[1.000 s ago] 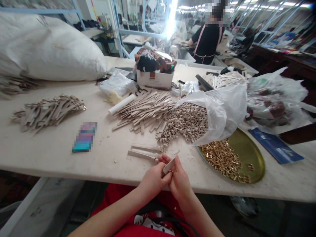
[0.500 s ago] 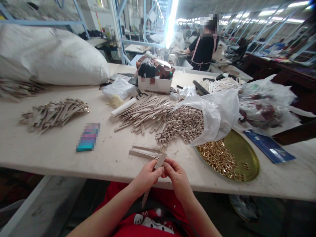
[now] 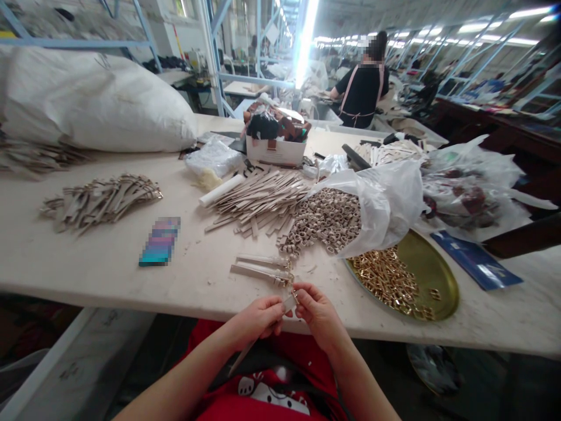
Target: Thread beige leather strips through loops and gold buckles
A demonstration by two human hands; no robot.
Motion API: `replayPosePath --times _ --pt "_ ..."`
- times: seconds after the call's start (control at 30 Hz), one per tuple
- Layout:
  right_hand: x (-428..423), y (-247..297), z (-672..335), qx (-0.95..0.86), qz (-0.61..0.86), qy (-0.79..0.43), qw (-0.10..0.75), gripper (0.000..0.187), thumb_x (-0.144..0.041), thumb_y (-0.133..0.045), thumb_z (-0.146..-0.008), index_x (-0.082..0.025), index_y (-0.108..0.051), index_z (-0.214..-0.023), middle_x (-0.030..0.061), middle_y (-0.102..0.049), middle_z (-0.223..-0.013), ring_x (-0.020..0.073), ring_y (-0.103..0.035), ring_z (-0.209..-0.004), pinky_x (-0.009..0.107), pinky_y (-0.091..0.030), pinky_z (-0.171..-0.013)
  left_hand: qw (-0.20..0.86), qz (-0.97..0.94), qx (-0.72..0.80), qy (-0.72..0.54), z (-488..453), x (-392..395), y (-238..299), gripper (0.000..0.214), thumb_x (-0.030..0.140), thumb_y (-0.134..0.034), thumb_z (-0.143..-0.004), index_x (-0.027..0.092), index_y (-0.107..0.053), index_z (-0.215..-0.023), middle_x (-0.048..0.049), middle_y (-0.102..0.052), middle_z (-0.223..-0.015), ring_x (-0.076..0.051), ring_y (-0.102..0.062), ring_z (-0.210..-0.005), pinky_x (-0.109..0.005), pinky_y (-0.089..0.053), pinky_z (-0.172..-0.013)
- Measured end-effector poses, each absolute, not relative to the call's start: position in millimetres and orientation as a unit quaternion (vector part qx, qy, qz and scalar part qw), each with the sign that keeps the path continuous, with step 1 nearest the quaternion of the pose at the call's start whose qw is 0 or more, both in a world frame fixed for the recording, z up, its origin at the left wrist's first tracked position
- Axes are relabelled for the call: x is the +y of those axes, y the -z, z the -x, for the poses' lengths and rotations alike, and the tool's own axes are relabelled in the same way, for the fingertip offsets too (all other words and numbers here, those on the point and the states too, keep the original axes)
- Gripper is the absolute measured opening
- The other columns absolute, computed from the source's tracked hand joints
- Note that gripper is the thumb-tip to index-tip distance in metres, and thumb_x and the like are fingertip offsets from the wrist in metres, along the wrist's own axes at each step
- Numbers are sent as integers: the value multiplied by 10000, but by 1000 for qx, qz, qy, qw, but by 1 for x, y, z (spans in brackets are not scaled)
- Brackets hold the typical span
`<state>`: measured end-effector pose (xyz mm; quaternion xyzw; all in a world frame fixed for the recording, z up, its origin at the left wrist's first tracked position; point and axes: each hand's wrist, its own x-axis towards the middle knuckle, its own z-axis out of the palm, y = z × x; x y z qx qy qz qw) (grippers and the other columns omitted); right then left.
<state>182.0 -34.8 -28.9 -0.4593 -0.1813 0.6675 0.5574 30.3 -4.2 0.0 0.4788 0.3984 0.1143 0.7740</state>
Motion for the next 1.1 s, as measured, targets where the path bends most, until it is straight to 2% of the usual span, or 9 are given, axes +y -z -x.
replayPosePath --times 0.17,0.33,0.63,0.83,1.1 --pt "-40 33 -174 -236 477 -671 517 223 -320 -683 -672 -179 -636 -838 -18 -579 -640 84 -486 -521 212 -390 -511 751 -510 399 -129 -34 -2 1 281 414 -413 -805 149 -482 -743 62 -442 -505 -33 -265 -365 -172 -164 -354" --pt "-39 36 -180 -257 521 -619 529 250 -332 -673 -678 -183 -639 -877 -39 -533 -594 80 -448 -509 214 -364 -522 718 -527 439 -119 -31 -3 7 196 350 -428 -799 160 -442 -753 38 -532 -568 -38 -338 -371 -166 -233 -368" --pt "-40 25 -169 -320 527 -617 490 306 -352 -648 -698 -174 -597 -942 -14 -589 -678 117 -506 -595 258 -417 -610 758 -459 433 -165 -36 1 9 321 482 -494 -748 166 -441 -738 61 -488 -544 -31 -279 -378 -172 -177 -359" --pt "-41 27 -172 -250 516 -629 525 249 -424 -569 -754 -176 -566 -781 -25 -551 -618 103 -497 -556 239 -424 -571 752 -440 466 -155 -36 2 8 299 455 -519 -727 178 -412 -694 77 -476 -480 -26 -259 -346 -173 -142 -352" --pt "-45 30 -171 -320 556 -598 480 262 -410 -478 -806 -162 -539 -747 -11 -530 -607 124 -493 -567 258 -421 -573 720 -480 472 -168 -36 -3 17 211 364 -491 -729 174 -416 -674 61 -521 -518 -30 -327 -341 -160 -234 -356"
